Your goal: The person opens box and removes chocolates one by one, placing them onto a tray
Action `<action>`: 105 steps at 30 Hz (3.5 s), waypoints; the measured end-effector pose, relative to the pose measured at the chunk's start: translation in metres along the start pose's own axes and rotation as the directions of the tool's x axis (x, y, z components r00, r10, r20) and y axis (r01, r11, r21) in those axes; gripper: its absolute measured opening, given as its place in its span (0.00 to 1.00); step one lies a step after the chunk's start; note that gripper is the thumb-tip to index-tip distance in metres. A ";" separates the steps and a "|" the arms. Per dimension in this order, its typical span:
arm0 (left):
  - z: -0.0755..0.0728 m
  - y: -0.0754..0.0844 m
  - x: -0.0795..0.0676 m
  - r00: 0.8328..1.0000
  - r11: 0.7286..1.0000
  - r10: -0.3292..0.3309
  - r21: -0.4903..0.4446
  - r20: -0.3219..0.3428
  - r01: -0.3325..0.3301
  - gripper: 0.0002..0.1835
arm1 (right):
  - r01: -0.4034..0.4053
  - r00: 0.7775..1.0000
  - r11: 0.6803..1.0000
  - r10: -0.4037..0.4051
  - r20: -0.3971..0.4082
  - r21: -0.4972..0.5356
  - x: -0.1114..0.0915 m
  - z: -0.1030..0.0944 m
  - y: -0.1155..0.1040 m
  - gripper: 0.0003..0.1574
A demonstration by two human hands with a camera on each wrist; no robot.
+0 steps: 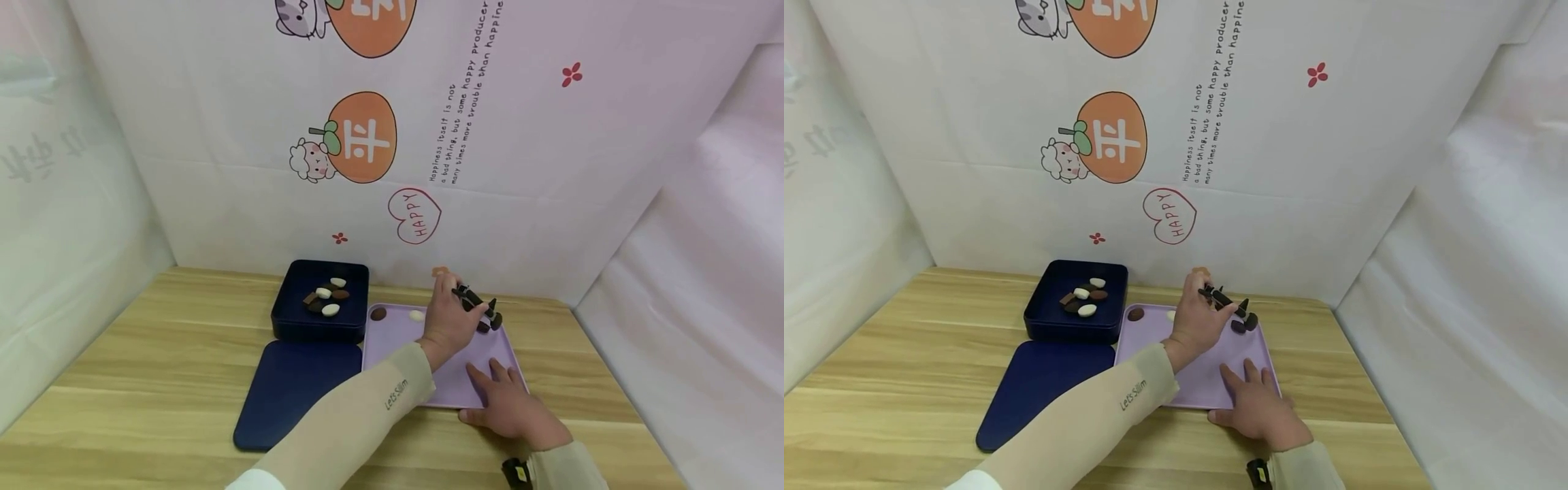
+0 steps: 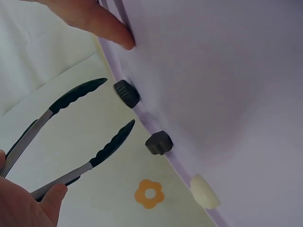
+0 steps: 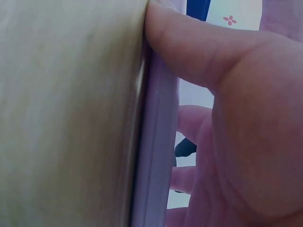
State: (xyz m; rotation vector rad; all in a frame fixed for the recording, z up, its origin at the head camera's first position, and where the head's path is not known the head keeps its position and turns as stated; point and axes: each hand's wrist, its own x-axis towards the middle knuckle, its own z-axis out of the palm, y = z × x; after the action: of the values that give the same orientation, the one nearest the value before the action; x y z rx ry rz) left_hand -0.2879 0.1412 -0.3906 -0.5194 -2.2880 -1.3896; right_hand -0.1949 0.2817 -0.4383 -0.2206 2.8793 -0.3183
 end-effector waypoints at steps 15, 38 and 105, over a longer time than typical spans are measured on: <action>-0.001 0.001 -0.003 0.999 0.999 -0.040 -0.026 -0.022 0.040 0.27 | 0.010 1.000 1.000 -0.010 -0.004 0.001 0.001 0.003 0.002 0.60; -0.021 0.001 0.002 0.999 1.000 -0.031 -0.001 -0.019 0.031 0.26 | -0.018 1.000 1.000 0.018 -0.005 -0.023 0.001 0.002 0.002 0.61; -0.286 -0.102 0.038 0.959 0.980 -0.084 0.150 -0.269 0.128 0.40 | -0.021 1.000 1.000 0.021 0.000 -0.013 0.001 0.005 -0.001 0.60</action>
State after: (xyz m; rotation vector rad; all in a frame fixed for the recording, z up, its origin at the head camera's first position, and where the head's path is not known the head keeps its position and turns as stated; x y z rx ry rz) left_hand -0.3284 -0.1556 -0.3270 -0.1513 -2.2141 -1.2187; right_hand -0.1942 0.2796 -0.4431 -0.1927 2.8824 -0.2953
